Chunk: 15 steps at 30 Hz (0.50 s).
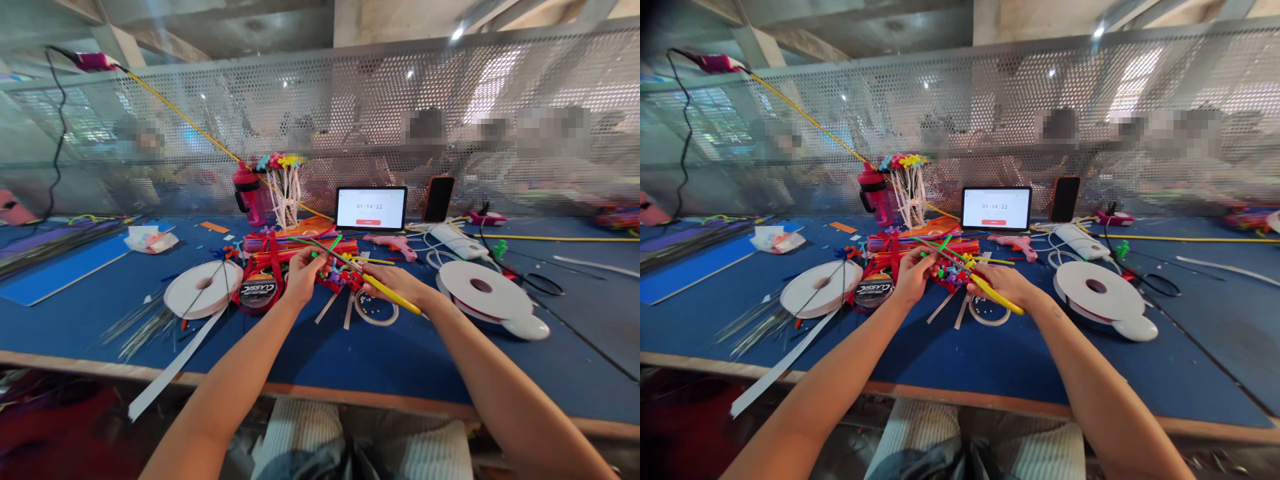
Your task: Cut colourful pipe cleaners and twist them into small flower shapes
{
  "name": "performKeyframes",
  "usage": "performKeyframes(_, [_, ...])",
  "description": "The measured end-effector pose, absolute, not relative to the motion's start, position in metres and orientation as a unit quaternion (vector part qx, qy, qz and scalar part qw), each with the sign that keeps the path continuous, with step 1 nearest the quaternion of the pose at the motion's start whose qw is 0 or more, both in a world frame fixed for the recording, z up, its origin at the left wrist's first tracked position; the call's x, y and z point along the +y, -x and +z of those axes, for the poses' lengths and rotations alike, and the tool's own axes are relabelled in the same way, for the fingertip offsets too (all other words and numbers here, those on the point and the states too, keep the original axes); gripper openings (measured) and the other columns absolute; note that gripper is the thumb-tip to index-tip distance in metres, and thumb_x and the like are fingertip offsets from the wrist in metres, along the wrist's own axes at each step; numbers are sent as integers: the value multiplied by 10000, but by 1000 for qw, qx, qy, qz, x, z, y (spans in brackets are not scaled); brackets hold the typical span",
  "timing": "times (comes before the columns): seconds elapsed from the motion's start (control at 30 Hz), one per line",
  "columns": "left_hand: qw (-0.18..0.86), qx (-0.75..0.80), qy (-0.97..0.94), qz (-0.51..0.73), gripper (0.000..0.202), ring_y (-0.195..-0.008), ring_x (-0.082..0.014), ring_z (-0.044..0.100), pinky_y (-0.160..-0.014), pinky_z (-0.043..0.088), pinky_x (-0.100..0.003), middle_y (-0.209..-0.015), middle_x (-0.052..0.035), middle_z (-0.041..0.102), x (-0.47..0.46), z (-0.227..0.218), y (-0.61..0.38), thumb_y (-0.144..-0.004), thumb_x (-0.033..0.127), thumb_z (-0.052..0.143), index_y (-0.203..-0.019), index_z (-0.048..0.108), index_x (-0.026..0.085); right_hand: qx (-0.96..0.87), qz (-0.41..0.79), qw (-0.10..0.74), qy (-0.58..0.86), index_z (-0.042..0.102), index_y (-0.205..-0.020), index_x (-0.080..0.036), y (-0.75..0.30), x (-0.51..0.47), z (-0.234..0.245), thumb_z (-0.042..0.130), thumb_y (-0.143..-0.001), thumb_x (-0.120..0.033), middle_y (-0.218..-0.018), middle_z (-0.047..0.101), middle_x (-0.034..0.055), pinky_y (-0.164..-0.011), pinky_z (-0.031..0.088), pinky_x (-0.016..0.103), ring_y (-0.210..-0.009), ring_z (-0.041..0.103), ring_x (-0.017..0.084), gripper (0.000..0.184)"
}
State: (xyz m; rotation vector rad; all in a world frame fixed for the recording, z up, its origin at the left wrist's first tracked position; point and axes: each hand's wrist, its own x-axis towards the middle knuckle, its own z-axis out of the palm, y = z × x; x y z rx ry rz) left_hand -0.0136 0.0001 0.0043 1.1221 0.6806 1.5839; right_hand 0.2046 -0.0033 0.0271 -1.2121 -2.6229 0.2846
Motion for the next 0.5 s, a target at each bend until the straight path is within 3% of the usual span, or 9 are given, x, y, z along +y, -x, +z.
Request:
performKeyframes(0.27, [519,273,-480,652,154,-471,-70,537,-457,391,-184,-599,4,614,-1,4,14,-667,254,692,-742,608,150,-888,55,91,447,557,-1154,-196,-200,-8,38,328,-854,-613,-929,679,100,-593,379,281,-768,630,244,562])
performKeyframes(0.5, [520,290,-475,648,175,-474,-74,524,-462,384,-185,-577,13,597,-1,2,13,-662,278,701,-749,609,156,-882,40,107,456,622,-967,-205,-199,-2,34,303,-874,-586,-826,683,79,-593,371,275,-737,635,226,505])
